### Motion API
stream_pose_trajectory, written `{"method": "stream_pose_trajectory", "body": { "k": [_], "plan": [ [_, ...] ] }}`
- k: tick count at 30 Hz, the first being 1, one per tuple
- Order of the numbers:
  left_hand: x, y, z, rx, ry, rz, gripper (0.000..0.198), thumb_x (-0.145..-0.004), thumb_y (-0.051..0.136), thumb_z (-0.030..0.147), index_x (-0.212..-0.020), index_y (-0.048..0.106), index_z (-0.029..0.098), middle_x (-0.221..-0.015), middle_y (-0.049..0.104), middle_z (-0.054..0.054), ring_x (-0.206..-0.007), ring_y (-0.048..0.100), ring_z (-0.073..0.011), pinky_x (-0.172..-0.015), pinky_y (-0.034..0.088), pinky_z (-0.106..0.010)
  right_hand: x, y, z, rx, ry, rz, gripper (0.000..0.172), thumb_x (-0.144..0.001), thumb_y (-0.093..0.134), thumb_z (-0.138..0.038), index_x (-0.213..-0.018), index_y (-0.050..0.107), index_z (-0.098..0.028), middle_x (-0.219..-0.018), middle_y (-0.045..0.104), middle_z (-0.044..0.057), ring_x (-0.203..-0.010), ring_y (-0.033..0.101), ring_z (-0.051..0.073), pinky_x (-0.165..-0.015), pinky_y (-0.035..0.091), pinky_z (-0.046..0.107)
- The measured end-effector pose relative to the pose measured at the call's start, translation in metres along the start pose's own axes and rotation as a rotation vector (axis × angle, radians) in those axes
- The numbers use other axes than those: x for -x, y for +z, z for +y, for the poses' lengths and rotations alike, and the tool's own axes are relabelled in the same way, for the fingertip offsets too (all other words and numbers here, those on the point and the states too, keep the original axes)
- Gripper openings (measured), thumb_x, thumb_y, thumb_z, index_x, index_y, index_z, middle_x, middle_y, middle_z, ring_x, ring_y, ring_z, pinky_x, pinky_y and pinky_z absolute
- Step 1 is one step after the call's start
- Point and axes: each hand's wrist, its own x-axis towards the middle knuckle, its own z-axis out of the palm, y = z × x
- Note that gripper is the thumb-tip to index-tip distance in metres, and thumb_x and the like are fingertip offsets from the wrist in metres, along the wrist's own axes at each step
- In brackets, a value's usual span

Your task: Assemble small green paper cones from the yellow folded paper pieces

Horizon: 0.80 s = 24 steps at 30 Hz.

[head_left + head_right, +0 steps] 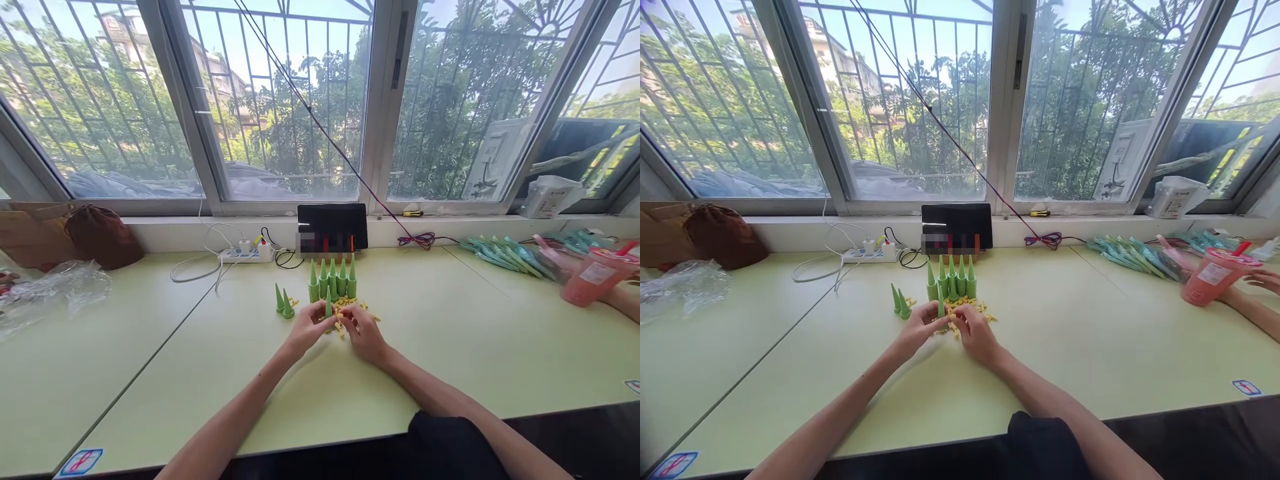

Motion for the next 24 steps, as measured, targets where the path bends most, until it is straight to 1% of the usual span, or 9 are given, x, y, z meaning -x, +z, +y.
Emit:
{"method": "stream_pose_trajectory", "body": {
  "k": [7, 14, 19, 24],
  "plan": [
    [0.0008, -0.0003, -0.0009, 0.034, 0.001, -0.052, 0.034, -0.078, 0.082, 0.044, -0.091, 0.07, 0.015, -0.087, 0.069, -0.004, -0.081, 0.065, -0.018, -0.073, 0.053, -0.028, 0.001, 0.0008, 0.0032, 0.014, 0.032, -0.005, 0.014, -0.101, 0.049, -0.027, -0.095, 0.06, -0.021, -0.081, 0.066, 0.004, -0.069, 0.06, 0.019, -0.066, 0.048, 0.03],
    [0.0005, 0.0004, -0.0022, -0.028, 0.072, -0.059, 0.033, -0.081, 0.079, 0.045, -0.09, 0.069, 0.015, -0.087, 0.068, -0.005, -0.086, 0.065, -0.0198, -0.077, 0.053, -0.03, 0.0002, -0.0005, 0.0031, 0.036, 0.029, -0.01, 0.013, -0.099, 0.05, -0.024, -0.09, 0.059, -0.022, -0.078, 0.066, 0.003, -0.068, 0.06, 0.018, -0.064, 0.047, 0.029],
    [0.0014, 0.001, -0.0009, -0.085, 0.092, -0.045, 0.033, -0.081, 0.078, 0.046, -0.087, 0.067, 0.016, -0.082, 0.064, -0.003, -0.08, 0.062, -0.0176, -0.07, 0.05, -0.026, -0.0008, -0.0012, 0.0018, 0.052, 0.022, -0.019, 0.017, -0.1, 0.049, -0.025, -0.085, 0.057, -0.022, -0.076, 0.064, 0.002, -0.066, 0.058, 0.018, -0.063, 0.046, 0.028],
    [0.0028, 0.0019, -0.0004, -0.177, 0.127, -0.037, 0.029, -0.086, 0.072, 0.044, -0.084, 0.065, 0.016, -0.079, 0.059, -0.001, -0.074, 0.055, -0.0151, -0.064, 0.046, -0.024, -0.0007, -0.0009, 0.0017, 0.055, 0.03, -0.029, 0.021, -0.101, 0.047, -0.028, -0.083, 0.056, -0.022, -0.074, 0.061, 0.001, -0.066, 0.055, 0.018, -0.062, 0.044, 0.028]
  ]
}}
